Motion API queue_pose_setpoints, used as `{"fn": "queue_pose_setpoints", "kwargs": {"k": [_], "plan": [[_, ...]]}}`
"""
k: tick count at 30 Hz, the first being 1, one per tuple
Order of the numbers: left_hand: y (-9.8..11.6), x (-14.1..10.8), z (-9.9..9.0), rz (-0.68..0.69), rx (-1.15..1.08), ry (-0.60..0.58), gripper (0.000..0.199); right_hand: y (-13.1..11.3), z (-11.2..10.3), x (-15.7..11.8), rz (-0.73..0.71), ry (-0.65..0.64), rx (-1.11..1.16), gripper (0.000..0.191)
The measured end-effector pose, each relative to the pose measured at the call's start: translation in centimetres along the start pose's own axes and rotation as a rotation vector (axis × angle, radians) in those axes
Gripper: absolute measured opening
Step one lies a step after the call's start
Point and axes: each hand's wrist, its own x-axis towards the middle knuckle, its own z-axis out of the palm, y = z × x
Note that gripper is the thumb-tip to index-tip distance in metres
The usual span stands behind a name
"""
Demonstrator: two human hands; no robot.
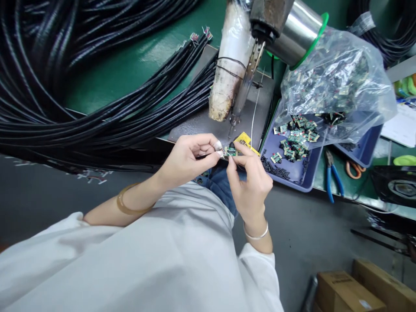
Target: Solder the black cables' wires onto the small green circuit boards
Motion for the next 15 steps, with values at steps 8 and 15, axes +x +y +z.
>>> {"fn": "queue_pose_setpoints", "kwargs": {"k": [8, 15], "plan": [[0.4, 1.3, -0.1, -0.052, -0.094, -0.015, 0.012, 0.5, 0.9, 0.8, -0.028, 0.097, 0.053, 0.013], [1.6, 2.2, 0.1, -0.115, -0.228, -0.013, 0.01, 0.4, 0.8, 1.4, -0.003, 0.098, 0.082, 0.015]]}}
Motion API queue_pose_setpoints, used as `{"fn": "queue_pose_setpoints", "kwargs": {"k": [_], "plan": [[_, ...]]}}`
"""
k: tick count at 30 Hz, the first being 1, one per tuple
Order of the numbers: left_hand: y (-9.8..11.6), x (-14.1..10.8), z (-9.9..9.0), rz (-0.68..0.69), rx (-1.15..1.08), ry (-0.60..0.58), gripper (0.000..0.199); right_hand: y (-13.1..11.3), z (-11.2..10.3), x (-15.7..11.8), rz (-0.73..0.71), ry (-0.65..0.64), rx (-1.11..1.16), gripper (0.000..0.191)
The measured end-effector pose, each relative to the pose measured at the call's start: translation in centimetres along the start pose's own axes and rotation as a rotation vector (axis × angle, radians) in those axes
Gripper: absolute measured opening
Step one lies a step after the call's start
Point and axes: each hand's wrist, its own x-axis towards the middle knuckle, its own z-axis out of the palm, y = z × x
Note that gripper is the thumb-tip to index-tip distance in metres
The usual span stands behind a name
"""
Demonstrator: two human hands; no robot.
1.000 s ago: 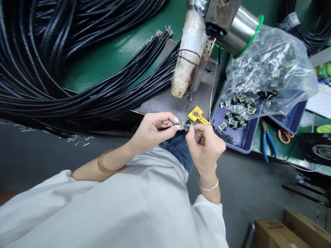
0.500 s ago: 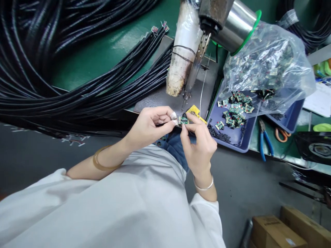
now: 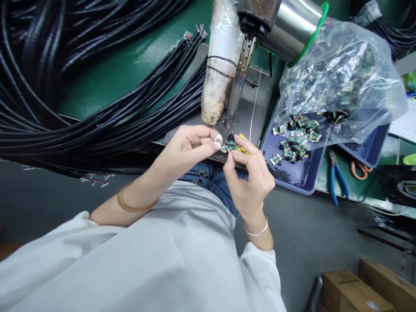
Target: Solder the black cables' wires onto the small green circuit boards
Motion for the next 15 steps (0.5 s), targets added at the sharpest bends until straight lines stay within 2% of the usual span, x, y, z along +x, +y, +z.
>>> {"fn": "queue_pose_setpoints", "kwargs": {"k": [6, 11, 15], "plan": [[0.65, -0.03, -0.01, -0.016, -0.006, 0.02, 0.01, -0.5, -0.25, 0.42, -0.062, 0.02, -0.041, 0.018], [0.47, 0.07, -0.55, -0.091, -0.011, -0.057, 0.011, -0.41, -0.18, -0.02, -0.123, -0.003, -0.099, 0.018], [0.51, 0.02, -0.68, -0.123, -0.015, -0.098, 0.009, 0.02, -0.33, -0.3, -0.07, -0.033, -0.051, 0.017]]}}
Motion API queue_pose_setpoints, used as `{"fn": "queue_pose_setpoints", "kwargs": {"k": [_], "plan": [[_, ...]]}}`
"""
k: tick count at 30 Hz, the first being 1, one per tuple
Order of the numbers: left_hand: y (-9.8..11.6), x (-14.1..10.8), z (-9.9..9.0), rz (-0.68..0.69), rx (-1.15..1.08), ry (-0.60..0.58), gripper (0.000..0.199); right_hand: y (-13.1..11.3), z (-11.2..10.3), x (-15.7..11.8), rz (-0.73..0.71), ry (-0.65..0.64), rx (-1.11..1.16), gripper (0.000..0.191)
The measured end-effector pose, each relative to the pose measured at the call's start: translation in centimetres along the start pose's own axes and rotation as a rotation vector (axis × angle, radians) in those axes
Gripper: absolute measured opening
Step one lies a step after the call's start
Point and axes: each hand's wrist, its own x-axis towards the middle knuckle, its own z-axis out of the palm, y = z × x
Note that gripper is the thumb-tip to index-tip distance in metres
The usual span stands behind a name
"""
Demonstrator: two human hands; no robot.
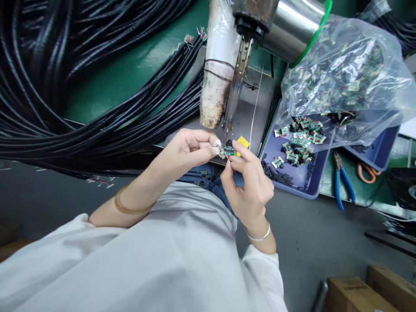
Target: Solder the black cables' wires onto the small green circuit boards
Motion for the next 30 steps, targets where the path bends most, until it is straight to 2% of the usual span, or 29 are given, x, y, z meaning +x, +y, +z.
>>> {"fn": "queue_pose_setpoints", "kwargs": {"k": [5, 10, 17, 23, 30], "plan": [[0.1, -0.1, 0.0, -0.019, -0.033, -0.043, 0.012, 0.3, -0.5, 0.3, 0.115, -0.074, 0.114, 0.014], [-0.2, 0.3, -0.2, 0.0, -0.032, -0.046, 0.011, 0.2, -0.5, 1.0, 0.045, -0.046, 0.073, 0.016], [0.1, 0.8, -0.2, 0.024, -0.051, -0.07, 0.011, 0.1, -0.5, 1.7, 0.03, -0.042, 0.075, 0.019], [0.8, 0.8, -0.2, -0.008, -0.061, -0.072, 0.012, -0.3, -0.8, 1.7, -0.012, -0.04, 0.027, 0.021], [0.5, 0.8, -0.6, -0.054, -0.04, -0.057, 0.009, -0.1, -0.7, 1.0, -0.062, -0.086, -0.006, 0.02]]}}
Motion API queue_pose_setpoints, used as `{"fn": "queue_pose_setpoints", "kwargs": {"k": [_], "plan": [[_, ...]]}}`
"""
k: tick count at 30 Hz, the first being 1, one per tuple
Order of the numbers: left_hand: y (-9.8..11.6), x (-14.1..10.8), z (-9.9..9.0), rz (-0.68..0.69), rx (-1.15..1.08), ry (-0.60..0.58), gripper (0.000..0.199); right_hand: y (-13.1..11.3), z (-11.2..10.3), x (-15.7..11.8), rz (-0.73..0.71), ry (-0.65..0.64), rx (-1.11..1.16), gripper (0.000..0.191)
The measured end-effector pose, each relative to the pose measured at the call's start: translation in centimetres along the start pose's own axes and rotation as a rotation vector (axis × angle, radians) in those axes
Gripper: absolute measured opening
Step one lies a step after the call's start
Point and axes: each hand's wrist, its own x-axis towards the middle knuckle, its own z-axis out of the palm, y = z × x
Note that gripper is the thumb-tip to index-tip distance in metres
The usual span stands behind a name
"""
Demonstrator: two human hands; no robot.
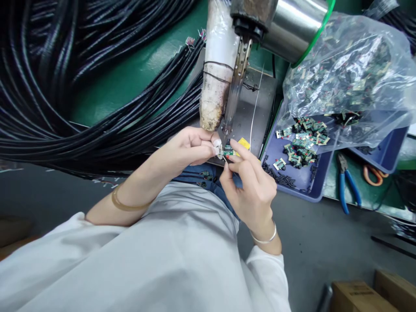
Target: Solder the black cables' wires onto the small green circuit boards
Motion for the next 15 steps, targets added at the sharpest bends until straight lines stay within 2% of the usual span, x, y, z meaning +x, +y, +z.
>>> {"fn": "queue_pose_setpoints", "kwargs": {"k": [9, 15], "plan": [[0.15, -0.04, 0.5, 0.046, 0.004, -0.018, 0.012, 0.03, -0.24, 0.27, 0.065, 0.029, 0.067, 0.018], [0.33, 0.12, 0.21, 0.04, -0.006, -0.011, 0.013, -0.05, -0.18, 0.21, 0.031, 0.018, 0.044, 0.016]]}}
